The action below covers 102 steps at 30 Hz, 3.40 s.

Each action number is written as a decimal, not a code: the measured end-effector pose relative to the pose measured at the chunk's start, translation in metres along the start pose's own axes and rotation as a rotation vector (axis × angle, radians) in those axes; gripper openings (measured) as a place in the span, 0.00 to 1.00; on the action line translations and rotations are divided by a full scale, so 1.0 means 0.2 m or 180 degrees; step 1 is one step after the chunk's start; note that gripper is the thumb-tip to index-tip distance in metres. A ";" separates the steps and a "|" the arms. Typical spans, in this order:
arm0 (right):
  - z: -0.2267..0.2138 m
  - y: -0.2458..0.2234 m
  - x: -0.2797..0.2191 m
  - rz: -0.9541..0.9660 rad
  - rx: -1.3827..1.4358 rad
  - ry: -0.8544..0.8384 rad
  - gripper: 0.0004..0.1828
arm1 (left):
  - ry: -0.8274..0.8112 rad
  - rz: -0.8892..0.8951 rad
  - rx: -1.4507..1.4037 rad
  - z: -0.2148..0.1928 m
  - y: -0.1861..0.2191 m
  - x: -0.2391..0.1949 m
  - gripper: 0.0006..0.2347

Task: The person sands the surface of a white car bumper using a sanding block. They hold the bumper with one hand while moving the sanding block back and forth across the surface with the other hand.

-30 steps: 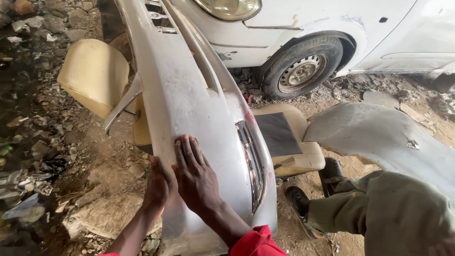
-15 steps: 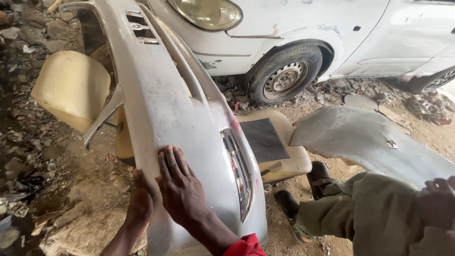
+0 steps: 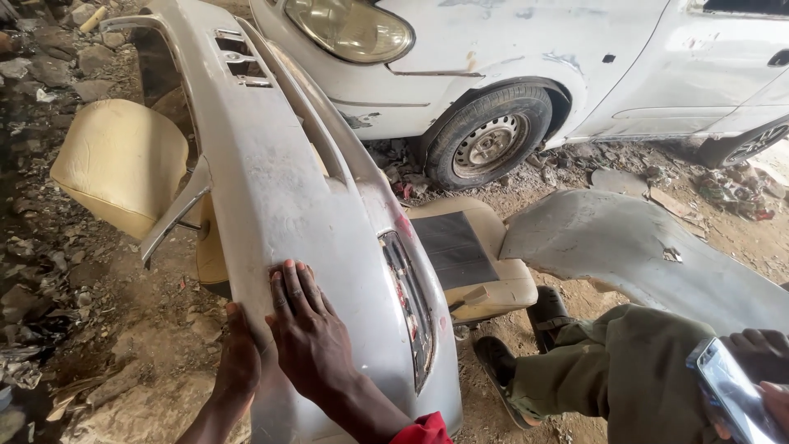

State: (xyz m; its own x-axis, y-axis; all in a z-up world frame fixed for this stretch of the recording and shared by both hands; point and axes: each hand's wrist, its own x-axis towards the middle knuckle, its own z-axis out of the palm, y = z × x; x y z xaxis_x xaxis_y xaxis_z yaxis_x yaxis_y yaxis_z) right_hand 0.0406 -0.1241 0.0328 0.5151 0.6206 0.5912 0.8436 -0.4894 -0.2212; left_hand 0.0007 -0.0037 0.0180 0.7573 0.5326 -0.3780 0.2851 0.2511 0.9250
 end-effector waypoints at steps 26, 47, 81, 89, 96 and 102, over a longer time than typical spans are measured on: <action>-0.01 0.01 0.00 0.0068 0.0036 -0.0218 0.37 | -0.0202 -0.0272 -0.0134 0.00 0.09 -0.07 0.41; 0.01 0.02 0.00 0.0116 0.0012 -0.0247 0.35 | -0.0243 -0.0396 -0.0250 -0.01 0.06 -0.05 0.41; -0.07 0.05 -0.13 0.0000 0.0060 -0.0475 0.36 | -0.0466 0.0123 -0.0655 -0.02 -0.13 0.13 0.40; -0.07 0.05 -0.14 -0.0238 -0.0072 -0.0259 0.33 | -0.0390 0.0414 -0.0964 -0.01 -0.15 0.13 0.35; -0.08 0.04 -0.13 -0.0240 -0.0069 -0.0274 0.34 | -0.0357 0.0334 -0.0810 -0.01 -0.09 0.08 0.35; -0.05 0.05 -0.08 -0.0252 -0.0039 -0.0192 0.33 | -0.0412 0.0455 -0.0880 0.00 -0.12 0.10 0.38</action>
State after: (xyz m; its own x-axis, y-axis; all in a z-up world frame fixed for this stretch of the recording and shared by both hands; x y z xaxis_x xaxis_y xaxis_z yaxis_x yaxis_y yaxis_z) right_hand 0.0396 -0.1446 0.0290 0.4555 0.6933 0.5585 0.8802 -0.4446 -0.1660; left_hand 0.0087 0.0019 -0.0122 0.8515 0.4756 -0.2207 0.0138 0.4004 0.9162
